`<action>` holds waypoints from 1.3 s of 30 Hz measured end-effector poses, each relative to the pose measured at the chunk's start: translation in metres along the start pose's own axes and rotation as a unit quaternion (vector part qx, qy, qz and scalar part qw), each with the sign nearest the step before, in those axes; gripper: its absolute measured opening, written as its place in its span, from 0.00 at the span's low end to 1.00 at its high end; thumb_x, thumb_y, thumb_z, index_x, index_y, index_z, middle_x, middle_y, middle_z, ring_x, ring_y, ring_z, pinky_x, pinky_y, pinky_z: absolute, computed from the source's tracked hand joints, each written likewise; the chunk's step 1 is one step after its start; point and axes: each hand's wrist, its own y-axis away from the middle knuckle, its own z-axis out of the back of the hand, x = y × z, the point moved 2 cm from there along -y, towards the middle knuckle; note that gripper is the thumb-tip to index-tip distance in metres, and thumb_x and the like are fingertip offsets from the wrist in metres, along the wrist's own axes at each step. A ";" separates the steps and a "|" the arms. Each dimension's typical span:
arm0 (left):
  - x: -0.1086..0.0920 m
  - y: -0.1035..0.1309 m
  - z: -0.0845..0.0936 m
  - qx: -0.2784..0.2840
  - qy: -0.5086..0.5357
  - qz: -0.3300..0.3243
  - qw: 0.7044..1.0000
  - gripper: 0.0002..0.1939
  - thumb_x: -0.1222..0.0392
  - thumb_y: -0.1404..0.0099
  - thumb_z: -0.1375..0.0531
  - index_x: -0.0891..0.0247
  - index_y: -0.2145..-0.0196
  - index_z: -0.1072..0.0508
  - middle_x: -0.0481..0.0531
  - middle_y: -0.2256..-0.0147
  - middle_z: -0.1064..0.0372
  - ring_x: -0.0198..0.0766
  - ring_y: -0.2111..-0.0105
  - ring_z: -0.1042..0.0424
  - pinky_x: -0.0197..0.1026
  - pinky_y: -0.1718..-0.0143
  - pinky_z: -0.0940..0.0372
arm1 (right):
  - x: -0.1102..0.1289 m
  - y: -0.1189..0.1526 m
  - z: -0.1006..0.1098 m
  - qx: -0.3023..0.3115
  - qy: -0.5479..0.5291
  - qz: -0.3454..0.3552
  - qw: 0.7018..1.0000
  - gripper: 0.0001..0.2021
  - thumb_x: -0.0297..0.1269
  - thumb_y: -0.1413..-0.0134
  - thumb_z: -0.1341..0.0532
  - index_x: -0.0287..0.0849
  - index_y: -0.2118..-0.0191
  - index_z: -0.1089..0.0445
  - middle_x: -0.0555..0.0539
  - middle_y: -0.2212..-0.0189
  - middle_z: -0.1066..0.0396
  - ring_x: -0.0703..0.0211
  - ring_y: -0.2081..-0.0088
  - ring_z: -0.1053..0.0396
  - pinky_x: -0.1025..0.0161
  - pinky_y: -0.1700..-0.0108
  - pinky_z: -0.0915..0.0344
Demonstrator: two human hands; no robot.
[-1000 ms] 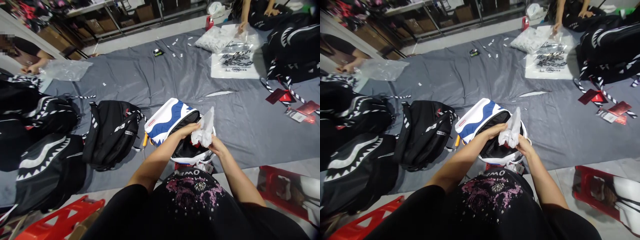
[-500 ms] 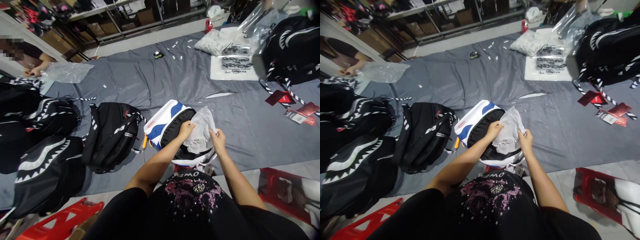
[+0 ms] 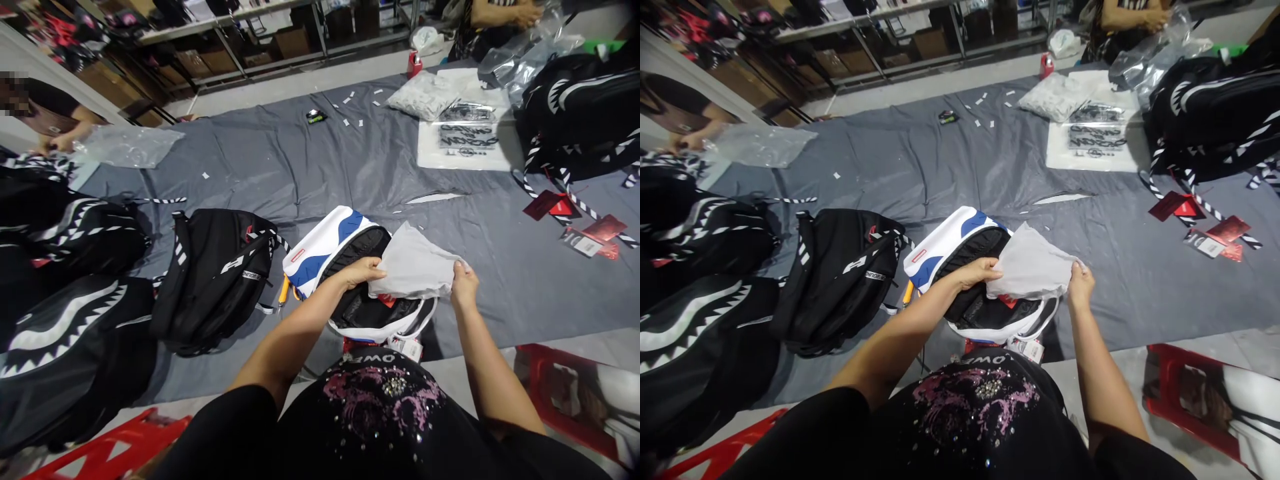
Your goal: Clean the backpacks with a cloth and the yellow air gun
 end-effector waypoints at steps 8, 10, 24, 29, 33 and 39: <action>0.012 -0.009 -0.012 -0.150 -0.048 -0.083 0.984 0.21 0.42 0.42 0.41 0.63 0.64 0.36 0.47 0.70 0.30 0.34 0.72 0.30 0.37 0.68 0.33 | -0.032 0.080 -0.034 0.203 -0.125 -0.202 0.950 0.27 0.63 0.56 0.37 0.44 0.61 0.31 0.43 0.59 0.25 0.52 0.59 0.26 0.56 0.59 0.28; 0.010 -0.009 -0.009 -0.175 -0.099 -0.080 0.976 0.16 0.47 0.38 0.43 0.64 0.64 0.35 0.48 0.70 0.30 0.35 0.71 0.29 0.37 0.68 0.33 | -0.044 0.094 -0.042 0.174 -0.047 -0.183 0.966 0.27 0.58 0.58 0.34 0.42 0.58 0.30 0.42 0.60 0.24 0.52 0.63 0.26 0.56 0.61 0.28; 0.031 0.004 -0.029 -0.155 -0.502 0.029 0.850 0.17 0.67 0.36 0.42 0.68 0.49 0.32 0.69 0.59 0.27 0.55 0.52 0.27 0.54 0.49 0.38 | -0.049 0.101 0.062 0.065 0.353 -0.031 0.933 0.16 0.46 0.52 0.43 0.37 0.66 0.30 0.50 0.82 0.35 0.52 0.73 0.34 0.56 0.65 0.36; 0.034 0.004 -0.028 -0.136 -0.521 0.022 0.842 0.12 0.63 0.35 0.43 0.68 0.54 0.29 0.69 0.60 0.27 0.53 0.52 0.27 0.50 0.48 0.38 | -0.018 0.104 0.027 0.151 0.453 0.219 0.851 0.23 0.35 0.46 0.49 0.36 0.45 0.35 0.34 0.49 0.32 0.45 0.45 0.38 0.48 0.43 0.43; 0.032 0.004 -0.023 -0.118 -0.510 -0.003 0.852 0.12 0.60 0.37 0.39 0.65 0.56 0.28 0.65 0.60 0.26 0.52 0.54 0.27 0.47 0.51 0.37 | -0.026 0.109 -0.048 0.365 0.530 0.363 0.674 0.25 0.32 0.39 0.54 0.35 0.37 0.42 0.37 0.37 0.42 0.47 0.35 0.50 0.46 0.35 0.55; 0.042 0.022 -0.021 -0.073 -0.478 0.039 0.874 0.28 0.68 0.54 0.31 0.63 0.52 0.29 0.54 0.67 0.25 0.46 0.66 0.25 0.40 0.61 0.33 | -0.074 0.090 -0.082 0.398 0.656 0.305 0.564 0.30 0.40 0.36 0.51 0.29 0.33 0.52 0.34 0.32 0.57 0.39 0.32 0.60 0.42 0.35 0.60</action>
